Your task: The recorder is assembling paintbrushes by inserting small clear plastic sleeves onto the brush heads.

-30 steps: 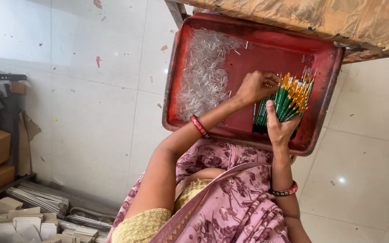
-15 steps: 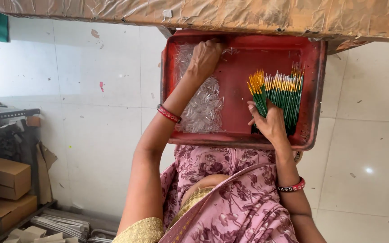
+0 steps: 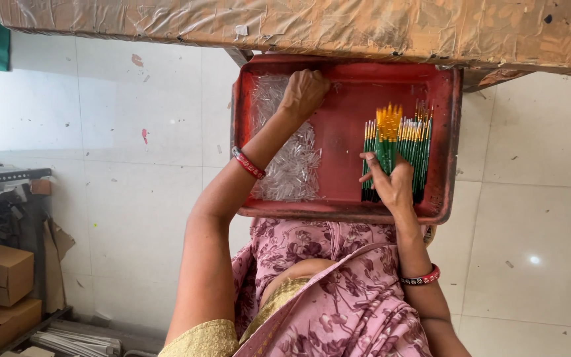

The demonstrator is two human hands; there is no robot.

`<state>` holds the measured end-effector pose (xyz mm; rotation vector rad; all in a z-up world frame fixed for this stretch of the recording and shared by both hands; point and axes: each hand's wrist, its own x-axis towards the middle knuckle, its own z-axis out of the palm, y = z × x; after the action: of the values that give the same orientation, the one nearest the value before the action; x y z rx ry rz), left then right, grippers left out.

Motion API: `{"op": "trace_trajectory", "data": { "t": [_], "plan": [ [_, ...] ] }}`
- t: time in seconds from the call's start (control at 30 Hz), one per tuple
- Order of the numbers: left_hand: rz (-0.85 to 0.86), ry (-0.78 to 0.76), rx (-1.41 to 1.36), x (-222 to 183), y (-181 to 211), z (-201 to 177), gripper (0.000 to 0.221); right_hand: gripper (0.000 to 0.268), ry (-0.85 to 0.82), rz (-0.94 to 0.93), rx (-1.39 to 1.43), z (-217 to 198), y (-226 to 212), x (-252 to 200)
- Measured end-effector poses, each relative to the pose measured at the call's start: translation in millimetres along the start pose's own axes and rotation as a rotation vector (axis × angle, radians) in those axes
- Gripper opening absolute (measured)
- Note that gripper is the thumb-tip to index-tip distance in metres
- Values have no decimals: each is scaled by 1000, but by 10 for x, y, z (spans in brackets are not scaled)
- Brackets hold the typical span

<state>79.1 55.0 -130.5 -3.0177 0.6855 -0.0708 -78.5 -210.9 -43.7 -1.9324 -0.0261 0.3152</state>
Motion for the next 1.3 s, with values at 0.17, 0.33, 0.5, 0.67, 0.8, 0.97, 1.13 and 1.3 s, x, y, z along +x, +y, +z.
{"op": "trace_trajectory", "data": {
  "t": [0.17,0.33,0.5,0.67,0.8,0.97,1.13,1.3],
  "plan": [
    [-16,-56,-118,-213,-225,116,11,26,86,-42,515,-115,159,-41],
    [33,498,-331,-443,-197,-520,10,13,331,48,727,-205,-284,-142],
    [-101,261,-657,-584,48,-1004,17,17,279,-48,655,-192,-372,-210],
    [-257,-21,-1465,-644,370,-1406,27,20,166,-171,541,-99,-685,-275],
    [-163,-78,-1937,-599,566,-1473,35,16,195,-73,584,-49,-683,-359],
    [-36,-66,-2179,-546,664,-1620,31,8,196,-80,553,-51,-485,-467],
    [30,-43,-2299,-518,679,-1704,29,14,274,14,602,-63,-592,-499],
    [-65,-69,-2204,-565,810,-1733,29,11,267,1,573,-41,-584,-494]
  ]
}}
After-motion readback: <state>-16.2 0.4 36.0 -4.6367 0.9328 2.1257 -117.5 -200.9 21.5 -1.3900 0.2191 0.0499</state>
